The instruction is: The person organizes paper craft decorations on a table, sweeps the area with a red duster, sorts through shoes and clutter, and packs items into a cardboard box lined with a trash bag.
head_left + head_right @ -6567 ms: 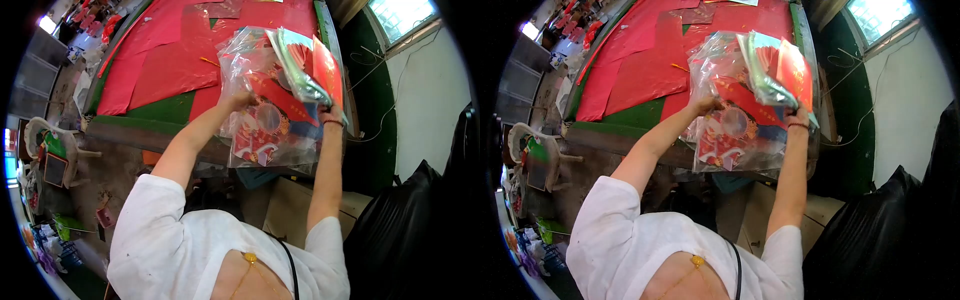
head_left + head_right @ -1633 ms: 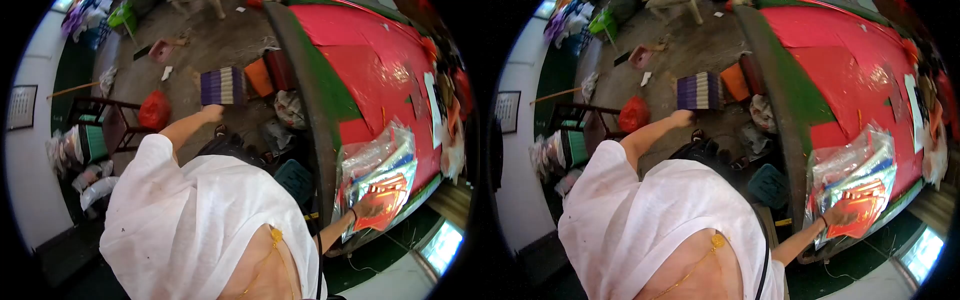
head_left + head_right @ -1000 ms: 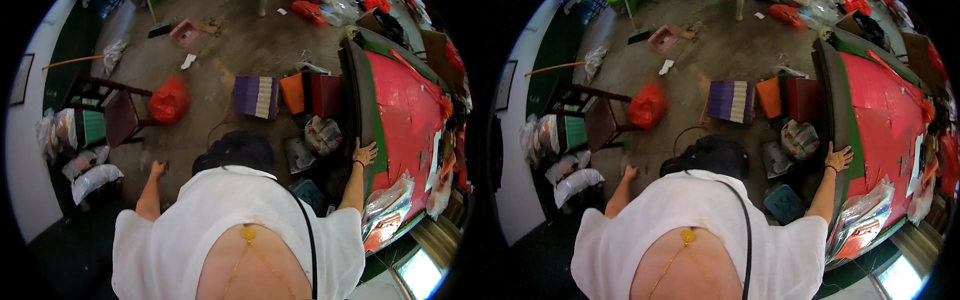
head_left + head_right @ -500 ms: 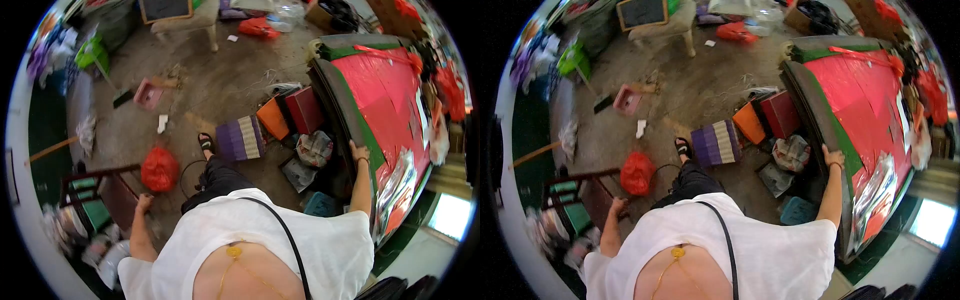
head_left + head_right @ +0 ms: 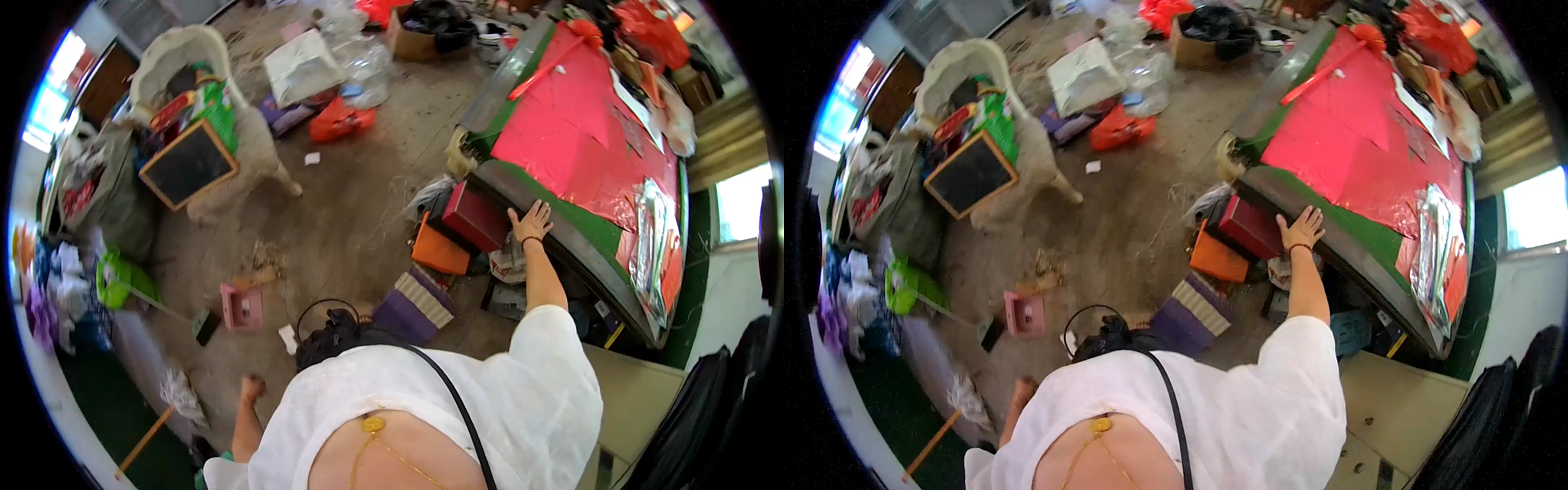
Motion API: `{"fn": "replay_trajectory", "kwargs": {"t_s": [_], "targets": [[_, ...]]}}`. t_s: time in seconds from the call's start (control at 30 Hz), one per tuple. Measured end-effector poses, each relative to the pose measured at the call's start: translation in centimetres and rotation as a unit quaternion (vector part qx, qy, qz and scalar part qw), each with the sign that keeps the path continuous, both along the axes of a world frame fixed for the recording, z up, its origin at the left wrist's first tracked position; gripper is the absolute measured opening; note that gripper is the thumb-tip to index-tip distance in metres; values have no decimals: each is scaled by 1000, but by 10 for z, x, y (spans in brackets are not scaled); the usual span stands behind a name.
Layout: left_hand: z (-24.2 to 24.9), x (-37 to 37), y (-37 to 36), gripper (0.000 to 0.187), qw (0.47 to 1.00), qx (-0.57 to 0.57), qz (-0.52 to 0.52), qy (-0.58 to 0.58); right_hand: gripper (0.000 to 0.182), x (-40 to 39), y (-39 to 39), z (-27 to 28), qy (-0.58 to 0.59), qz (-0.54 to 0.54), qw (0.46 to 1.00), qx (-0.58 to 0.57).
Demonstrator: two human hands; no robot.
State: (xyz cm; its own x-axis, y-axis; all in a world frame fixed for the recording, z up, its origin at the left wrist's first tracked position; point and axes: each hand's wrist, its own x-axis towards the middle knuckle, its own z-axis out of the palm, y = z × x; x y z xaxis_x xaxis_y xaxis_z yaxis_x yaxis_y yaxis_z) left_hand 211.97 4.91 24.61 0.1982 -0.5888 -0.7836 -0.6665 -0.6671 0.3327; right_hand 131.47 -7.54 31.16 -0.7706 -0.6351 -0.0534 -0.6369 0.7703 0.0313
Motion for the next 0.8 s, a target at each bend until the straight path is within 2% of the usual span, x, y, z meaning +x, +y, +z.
{"fn": "replay_trajectory", "kwargs": {"t_s": [0.07, 0.13, 0.17, 0.23, 0.3, 0.37, 0.4, 0.43, 0.47, 0.5, 0.53, 0.57, 0.6, 0.67, 0.73, 0.8], "targets": [[-42, 28, 3, 25, 989, 134, 9, 56, 90, 3, -3, 8, -5, -19, 1000, 10], [-96, 67, -17, 27, 980, 67, -180, 53, 92, 8, -10, 12, -14, -30, 999, 22], [-96, 68, -48, 27, 978, 66, -190, 55, 91, 9, -11, 14, -17, -31, 999, 28], [-83, 67, -122, 24, 980, 144, 79, 110, 93, 9, -17, 17, -28, -40, 997, 61], [-67, 65, -214, 21, 994, 65, 25, 86, 95, 9, -27, 25, -49, -67, 993, 85], [-22, 29, -318, 19, 987, -56, 21, 147, 100, 10, -46, 36, -101, -116, 978, 140], [-62, 53, -367, 19, 990, -74, 22, 115, 103, 11, -55, 42, -129, -147, 965, 174], [-46, 33, -411, 18, 991, -99, 66, 62, 104, 19, -69, 58, -116, -158, 961, 195], [-46, 18, -459, 10, 988, -114, 78, 66, 104, 21, -88, 74, -113, -166, 961, 189], [-48, 3, -502, 7, 985, -127, 90, 69, 100, 21, -106, 91, -161, -129, 948, 244], [-46, -16, -542, 8, 985, -132, 39, 105, 97, 17, -123, 101, -208, -90, 927, 298], [-42, -37, -581, 10, 981, -136, -13, 139, 82, 8, -136, 102, -186, -65, 932, 305], [-35, -67, -614, 12, 978, -136, -56, 151, 82, 1, -155, 104, -188, -73, 932, 302], [-42, -120, -678, 16, 971, -125, -109, 172, 72, -14, -192, 103, -338, -113, 931, 81], [-52, -176, -732, 17, 967, -115, -129, 186, 68, -59, -210, 29, -132, -125, 979, -96], [-51, -239, -775, 20, 947, -103, -243, 184, 66, -74, -254, 19, -127, -127, 975, -129]]}}
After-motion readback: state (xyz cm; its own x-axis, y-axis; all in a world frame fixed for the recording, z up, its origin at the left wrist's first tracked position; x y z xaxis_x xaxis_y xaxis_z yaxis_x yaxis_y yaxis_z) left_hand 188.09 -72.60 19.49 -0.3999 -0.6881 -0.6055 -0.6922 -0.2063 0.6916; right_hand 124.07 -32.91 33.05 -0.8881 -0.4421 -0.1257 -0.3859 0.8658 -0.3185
